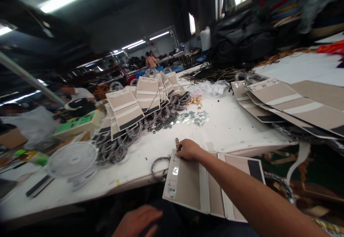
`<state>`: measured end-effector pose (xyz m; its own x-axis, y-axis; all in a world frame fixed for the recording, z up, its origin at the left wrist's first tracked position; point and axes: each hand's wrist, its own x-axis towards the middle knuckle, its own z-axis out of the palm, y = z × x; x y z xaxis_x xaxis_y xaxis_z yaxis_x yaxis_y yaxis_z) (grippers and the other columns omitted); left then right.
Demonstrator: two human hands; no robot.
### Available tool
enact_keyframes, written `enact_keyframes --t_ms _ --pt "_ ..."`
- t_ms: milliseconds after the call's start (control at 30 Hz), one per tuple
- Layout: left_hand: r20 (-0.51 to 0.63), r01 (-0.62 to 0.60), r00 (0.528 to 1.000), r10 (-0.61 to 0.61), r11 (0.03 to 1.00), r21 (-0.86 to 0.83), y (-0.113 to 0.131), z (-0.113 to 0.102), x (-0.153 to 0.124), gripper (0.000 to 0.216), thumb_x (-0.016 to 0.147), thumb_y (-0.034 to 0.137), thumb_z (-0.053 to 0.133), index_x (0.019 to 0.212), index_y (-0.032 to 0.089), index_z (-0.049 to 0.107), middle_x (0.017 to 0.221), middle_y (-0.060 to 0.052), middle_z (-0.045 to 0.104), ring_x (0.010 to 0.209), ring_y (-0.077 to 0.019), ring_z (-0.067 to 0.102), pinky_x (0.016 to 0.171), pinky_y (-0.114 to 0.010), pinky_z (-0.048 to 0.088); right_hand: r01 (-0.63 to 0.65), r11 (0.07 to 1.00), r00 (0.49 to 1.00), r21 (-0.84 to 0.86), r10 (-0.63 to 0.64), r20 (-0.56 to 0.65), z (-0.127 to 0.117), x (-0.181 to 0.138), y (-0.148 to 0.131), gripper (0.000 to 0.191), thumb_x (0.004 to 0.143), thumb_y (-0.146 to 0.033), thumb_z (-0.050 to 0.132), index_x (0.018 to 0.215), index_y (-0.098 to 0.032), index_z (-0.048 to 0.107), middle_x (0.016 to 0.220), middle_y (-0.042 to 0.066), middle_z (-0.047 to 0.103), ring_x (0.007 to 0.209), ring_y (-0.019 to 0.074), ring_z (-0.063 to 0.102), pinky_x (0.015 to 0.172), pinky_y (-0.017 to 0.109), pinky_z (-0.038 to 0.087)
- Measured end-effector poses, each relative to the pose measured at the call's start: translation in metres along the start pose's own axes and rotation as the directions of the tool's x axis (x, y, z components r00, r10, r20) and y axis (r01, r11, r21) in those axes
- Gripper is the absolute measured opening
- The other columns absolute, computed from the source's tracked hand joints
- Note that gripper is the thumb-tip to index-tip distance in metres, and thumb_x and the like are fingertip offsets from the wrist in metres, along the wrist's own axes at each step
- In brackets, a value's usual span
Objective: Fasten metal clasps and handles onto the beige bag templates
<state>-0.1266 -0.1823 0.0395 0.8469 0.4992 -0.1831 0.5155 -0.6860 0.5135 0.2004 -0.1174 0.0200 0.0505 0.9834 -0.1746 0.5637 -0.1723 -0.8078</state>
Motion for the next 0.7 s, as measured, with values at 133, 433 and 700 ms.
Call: enact_keyframes --t_ms 133,433,700 --pt "-0.425 -0.124 0.892 0.150 0.988 0.088 0.000 -0.026 0.067 0.031 0.101 0.022 0.056 0.130 0.024 0.066 0.129 -0.010 0.069 0.121 -0.0256 0.061 0.109 -0.045 0.050 0.012 1.000 1.000 -0.004 -0.012 0.003 0.001 -0.003 -0.002 0.015 0.071 -0.020 0.072 0.083 -0.021 0.081 0.078 0.001 0.077 0.074 0.0190 0.068 0.065 0.026 0.045" --pt "-0.570 -0.105 0.822 0.015 0.987 -0.126 -0.034 0.000 0.166 0.021 0.087 0.011 0.073 0.102 0.024 0.080 0.108 -0.003 0.077 0.103 -0.0202 0.070 0.096 -0.035 0.055 0.024 0.996 1.000 -0.084 -0.026 -0.014 0.005 -0.005 -0.009 0.017 0.075 -0.020 0.069 0.086 -0.019 0.081 0.078 0.004 0.078 0.077 0.0214 0.070 0.070 0.028 0.046" --pt "-0.588 -0.113 0.808 -0.019 0.976 -0.186 -0.042 0.006 0.171 0.018 0.087 0.012 0.075 0.093 0.027 0.081 0.102 0.000 0.078 0.099 -0.0194 0.069 0.095 -0.034 0.053 0.089 0.980 0.994 -0.177 -0.099 -0.050 0.010 -0.024 -0.003 0.023 0.076 -0.023 0.068 0.096 -0.022 0.078 0.090 0.004 0.079 0.084 0.0229 0.070 0.077 0.030 0.048"
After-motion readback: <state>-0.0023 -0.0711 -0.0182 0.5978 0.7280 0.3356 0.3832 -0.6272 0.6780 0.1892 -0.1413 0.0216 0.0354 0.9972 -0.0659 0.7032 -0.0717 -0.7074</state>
